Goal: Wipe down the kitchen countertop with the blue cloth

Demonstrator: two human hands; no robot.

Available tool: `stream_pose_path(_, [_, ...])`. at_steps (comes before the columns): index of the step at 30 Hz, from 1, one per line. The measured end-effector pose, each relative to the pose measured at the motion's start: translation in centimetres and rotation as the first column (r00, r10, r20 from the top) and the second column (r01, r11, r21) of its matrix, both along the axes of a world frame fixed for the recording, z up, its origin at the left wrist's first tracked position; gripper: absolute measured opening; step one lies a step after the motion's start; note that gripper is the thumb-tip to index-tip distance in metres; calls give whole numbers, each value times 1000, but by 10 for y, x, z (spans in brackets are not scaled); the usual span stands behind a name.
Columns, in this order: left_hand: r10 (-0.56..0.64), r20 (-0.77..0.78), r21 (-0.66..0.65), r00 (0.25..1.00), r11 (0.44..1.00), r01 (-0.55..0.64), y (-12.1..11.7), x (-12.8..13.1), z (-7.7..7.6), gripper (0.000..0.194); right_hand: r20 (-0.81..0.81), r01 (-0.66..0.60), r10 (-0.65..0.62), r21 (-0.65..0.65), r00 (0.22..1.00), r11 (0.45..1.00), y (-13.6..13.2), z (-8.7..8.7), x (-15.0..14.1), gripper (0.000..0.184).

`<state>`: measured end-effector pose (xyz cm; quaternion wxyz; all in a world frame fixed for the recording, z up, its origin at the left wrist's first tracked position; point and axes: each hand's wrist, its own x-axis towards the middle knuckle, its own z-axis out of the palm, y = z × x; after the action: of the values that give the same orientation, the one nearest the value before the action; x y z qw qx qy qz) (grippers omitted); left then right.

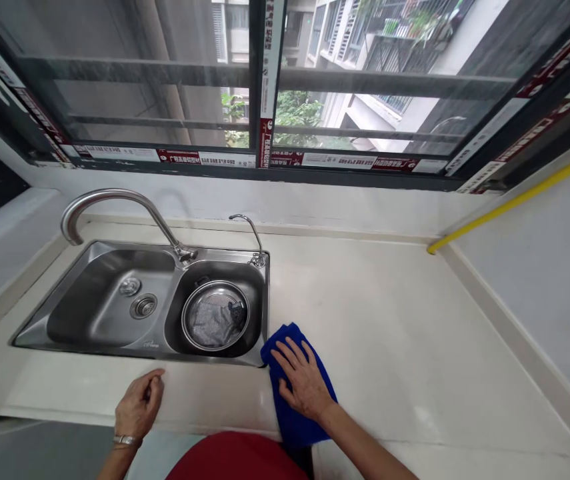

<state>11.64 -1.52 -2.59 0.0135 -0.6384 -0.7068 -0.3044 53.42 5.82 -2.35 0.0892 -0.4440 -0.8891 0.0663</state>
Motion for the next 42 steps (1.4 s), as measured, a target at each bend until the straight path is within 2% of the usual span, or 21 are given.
stream_pose_path(6, [-25, 22, 4, 999, 1000, 25, -1, -1, 2, 22, -2, 73, -73, 29, 997, 997, 33, -2, -12, 71])
stream_pose_path(16, [-25, 57, -15, 998, 1000, 26, -4, -2, 0, 19, 2, 305, -309, 154, 951, 940, 142, -12, -35, 57])
stream_pose_path(22, [-12, 87, -49, 996, 999, 16, -8, -1, 1, 19, -26, 457, -462, 205, 887, 865, 210, -20, -50, 55])
stream_pose_path(28, [-19, 88, -23, 996, 1000, 21, -9, -1, 0, 18, -24, 513, -522, 226, 852, 828, 258, -21, -59, 57])
stream_pose_path(32, [-22, 82, -1, 996, 1000, 23, -9, 2, 2, 17, -47, 525, -530, 234, 847, 818, 265, -20, -60, 56])
stream_pose_path(35, [-12, 63, -15, 998, 1000, 13, -11, 5, 1, 18, -71, 533, -531, 218, 844, 818, 254, -24, -59, 56])
stream_pose_path(38, [6, 38, -31, 999, 999, -5, -13, 5, 0, 19, -85, 514, -509, 216, 857, 830, 227, -30, -52, 56])
stream_pose_path(42, [18, 39, -43, 999, 999, -16, -15, 4, -4, 19, -82, 432, -427, 278, 900, 858, 171, -35, -33, 56])
